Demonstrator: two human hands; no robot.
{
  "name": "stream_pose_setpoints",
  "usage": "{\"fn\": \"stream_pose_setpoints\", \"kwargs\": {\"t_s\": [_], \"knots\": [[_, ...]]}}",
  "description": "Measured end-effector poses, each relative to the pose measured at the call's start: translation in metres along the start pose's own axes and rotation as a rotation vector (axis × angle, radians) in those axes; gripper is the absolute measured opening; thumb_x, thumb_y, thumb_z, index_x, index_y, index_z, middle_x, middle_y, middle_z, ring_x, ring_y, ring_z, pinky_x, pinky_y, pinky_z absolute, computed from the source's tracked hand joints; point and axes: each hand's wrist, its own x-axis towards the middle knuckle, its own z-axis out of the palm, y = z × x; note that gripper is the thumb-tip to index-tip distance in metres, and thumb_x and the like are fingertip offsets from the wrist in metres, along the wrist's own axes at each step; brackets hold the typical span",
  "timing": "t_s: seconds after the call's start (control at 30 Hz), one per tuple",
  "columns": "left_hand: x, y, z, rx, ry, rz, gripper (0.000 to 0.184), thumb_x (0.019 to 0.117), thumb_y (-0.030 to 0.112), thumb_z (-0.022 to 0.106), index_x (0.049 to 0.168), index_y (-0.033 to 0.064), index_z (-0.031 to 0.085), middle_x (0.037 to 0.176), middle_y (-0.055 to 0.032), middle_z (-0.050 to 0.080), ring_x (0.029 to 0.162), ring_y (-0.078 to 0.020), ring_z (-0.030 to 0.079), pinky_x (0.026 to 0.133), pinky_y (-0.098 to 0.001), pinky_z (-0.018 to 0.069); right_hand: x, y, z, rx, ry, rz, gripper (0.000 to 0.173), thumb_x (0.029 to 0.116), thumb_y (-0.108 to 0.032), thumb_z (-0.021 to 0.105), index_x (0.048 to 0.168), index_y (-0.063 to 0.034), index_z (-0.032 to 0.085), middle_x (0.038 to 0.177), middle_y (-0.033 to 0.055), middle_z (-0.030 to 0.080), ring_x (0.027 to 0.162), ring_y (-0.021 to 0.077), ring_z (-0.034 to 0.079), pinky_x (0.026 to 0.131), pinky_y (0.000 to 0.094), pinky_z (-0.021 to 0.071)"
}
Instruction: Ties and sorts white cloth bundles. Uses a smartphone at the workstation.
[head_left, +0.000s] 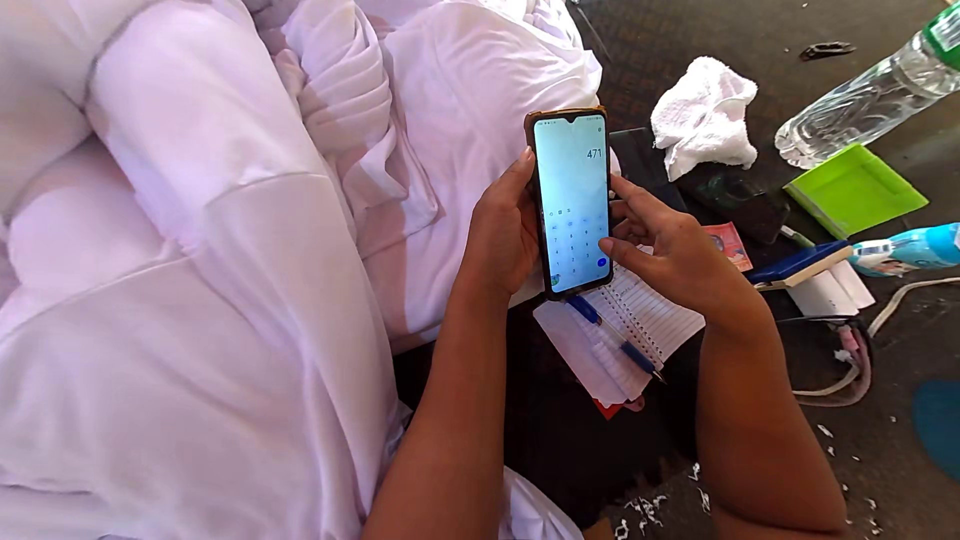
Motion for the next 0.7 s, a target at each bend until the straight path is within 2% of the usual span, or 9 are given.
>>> {"fn": "stream_pose_setpoints", "kwargs": {"t_s": [0.3,0.7], "knots": [[-0.0014,0.0008,0.0015,0.005,-0.003,-0.009,0.044,0.1131,0.034,0.024,0.129,0.0078,0.055,0.108,-0.0082,0.071,0.098,-0.0164,0.072,0.086,-0.0348,0.0606,-0.0005,0.0008,-0.0004,-0.033,0.014,-0.001,0.064,0.1012,-0.007,0.059,0.159,-0.0063,0.032,0.126,0.0105,0.067,0.088,0.0094,0.069,0.079,0.0237,0.0575],[-0.0016,0.0014,0.0018,0.002,0.005,-0.017,0.044,0.1130,0.035,0.024,0.127,0.0072,0.055,0.106,-0.0083,0.071,0.097,-0.0161,0.072,0.086,-0.0346,0.0607,-0.0005,0.0005,-0.0005,-0.037,0.020,0.003,0.062,0.1021,-0.007,0.058,0.159,-0.0065,0.033,0.126,0.0108,0.068,0.087,0.0091,0.069,0.078,0.0232,0.0569]]}}
